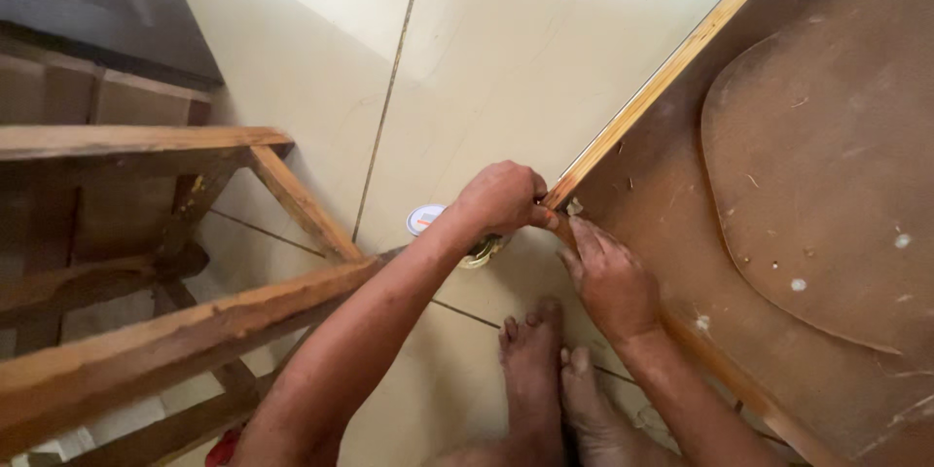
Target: The person applies wood veneer tape to the edges of a wooden drawer box. They use a utility knife to cut the veneer to length and a flat metal tool to press and smooth the tape onto the drawer edges. The person works on multiple sides of the drawer, cutting and fitting the veneer as they go.
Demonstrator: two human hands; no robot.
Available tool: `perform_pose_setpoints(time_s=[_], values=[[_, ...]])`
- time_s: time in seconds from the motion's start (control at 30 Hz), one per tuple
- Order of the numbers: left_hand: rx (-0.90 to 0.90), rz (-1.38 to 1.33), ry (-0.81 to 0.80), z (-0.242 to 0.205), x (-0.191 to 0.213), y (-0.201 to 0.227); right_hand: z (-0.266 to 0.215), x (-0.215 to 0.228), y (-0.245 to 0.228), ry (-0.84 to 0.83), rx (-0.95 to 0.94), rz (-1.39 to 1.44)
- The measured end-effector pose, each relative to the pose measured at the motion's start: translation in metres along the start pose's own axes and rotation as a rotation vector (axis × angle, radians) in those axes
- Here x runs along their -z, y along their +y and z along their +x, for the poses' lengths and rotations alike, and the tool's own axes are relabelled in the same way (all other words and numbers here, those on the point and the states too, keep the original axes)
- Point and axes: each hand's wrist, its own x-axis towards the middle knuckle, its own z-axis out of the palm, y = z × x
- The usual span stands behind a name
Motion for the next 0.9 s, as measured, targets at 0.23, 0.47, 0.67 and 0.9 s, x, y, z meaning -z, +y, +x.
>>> perform_pose_setpoints(time_s=[0.23,0.47,0.67,0.9], values=[[-0.062,-0.148,-0.150,0.010,0.005,-0.020,0.002,-0.004,0.001,0.012,0.019,0.016],[-0.163,-0.226,-0.222,0.012,0.015,-0.027,0.009,0.000,0.001,0.010,0.040,0.013],[-0.113,-0.315,-0.238,0.003,0.023,-0.022,0.010,0.001,-0.002,0.032,0.010,0.056],[-0.179,-0.246,-0.252,0.005,0.022,-0.022,0.010,0.004,-0.006,0.017,-0.033,0.094]])
